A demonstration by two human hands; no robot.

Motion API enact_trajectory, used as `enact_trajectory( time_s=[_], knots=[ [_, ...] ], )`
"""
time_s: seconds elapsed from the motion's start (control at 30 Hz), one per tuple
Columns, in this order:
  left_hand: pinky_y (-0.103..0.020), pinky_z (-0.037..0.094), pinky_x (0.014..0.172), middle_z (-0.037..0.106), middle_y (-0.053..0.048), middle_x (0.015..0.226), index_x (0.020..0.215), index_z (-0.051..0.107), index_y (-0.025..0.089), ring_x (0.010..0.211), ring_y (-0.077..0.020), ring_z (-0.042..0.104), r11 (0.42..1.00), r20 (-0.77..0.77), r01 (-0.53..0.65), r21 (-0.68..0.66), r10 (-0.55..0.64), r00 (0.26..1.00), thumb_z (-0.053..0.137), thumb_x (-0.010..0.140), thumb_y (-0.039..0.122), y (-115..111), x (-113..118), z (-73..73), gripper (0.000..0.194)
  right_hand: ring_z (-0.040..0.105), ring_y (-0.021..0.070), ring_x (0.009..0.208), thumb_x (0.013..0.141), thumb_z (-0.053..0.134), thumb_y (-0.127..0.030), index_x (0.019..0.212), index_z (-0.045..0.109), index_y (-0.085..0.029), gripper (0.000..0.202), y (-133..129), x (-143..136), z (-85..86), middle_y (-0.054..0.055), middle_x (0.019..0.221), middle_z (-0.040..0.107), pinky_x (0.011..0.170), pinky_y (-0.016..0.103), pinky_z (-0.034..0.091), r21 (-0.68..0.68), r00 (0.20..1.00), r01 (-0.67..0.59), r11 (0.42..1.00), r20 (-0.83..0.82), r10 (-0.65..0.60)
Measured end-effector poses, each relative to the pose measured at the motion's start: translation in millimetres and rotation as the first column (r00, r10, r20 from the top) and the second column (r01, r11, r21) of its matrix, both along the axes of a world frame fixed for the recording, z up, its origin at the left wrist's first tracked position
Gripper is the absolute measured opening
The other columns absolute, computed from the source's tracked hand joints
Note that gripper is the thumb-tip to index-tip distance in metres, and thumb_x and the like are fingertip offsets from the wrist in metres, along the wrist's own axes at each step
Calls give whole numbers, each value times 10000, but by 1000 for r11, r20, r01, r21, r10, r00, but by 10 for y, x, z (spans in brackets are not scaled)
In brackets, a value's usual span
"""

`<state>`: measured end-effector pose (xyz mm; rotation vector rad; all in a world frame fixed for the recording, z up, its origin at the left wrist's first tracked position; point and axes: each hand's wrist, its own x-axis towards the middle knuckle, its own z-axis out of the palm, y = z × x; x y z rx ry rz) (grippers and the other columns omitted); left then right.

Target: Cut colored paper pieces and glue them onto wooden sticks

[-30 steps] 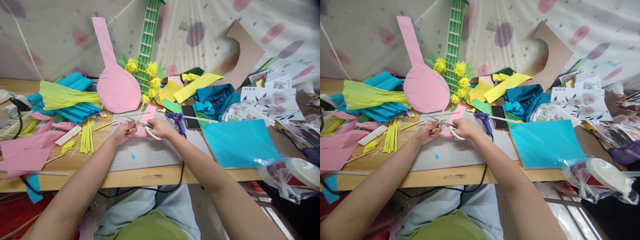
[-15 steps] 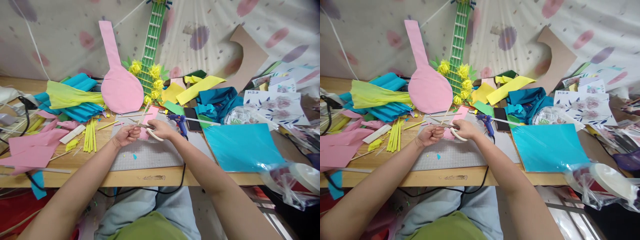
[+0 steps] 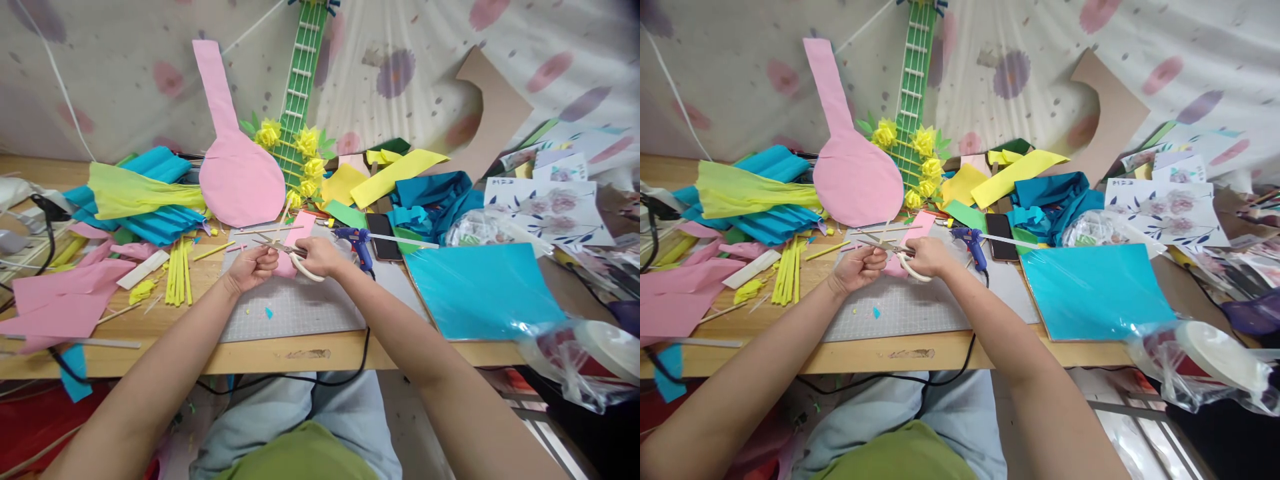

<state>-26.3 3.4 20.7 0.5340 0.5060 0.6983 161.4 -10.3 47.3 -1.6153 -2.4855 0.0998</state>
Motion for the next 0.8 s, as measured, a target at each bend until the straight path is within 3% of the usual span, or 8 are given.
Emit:
enact_trajectory(
  time_s=[0.23,0.43,0.63,0.8],
  knots=[
    [-88,147,301,179,81,498,643,461,113,356,-16,184,981,-126,-93,169,115,985,441,796,122,8,118,-47,155,557,173,737,775,414,-427,808,574,-193,285,-59,-19,-147,60,831,645,560,254,269,42,989,145,989,6,-145],
    [-107,145,331,215,81,508,705,462,132,382,-20,175,962,-212,-87,260,145,966,518,791,247,-78,216,-50,154,558,198,845,772,434,-416,847,575,-191,275,-28,27,-132,74,901,642,618,260,319,45,967,254,966,-40,-253],
    [-148,211,402,315,57,541,814,531,141,449,-44,244,820,-273,-84,566,284,919,548,765,356,-71,237,-100,221,577,203,812,764,430,-401,872,566,-202,264,-3,145,-78,55,880,648,590,248,326,-73,922,380,922,-58,-384],
    [-187,232,441,314,54,546,735,526,159,469,-60,269,727,-311,-157,668,465,829,543,743,371,-20,172,-85,213,582,215,809,764,415,-406,875,570,-193,286,-46,216,-65,72,884,650,604,261,348,-106,923,384,917,7,-385]
  ],
)
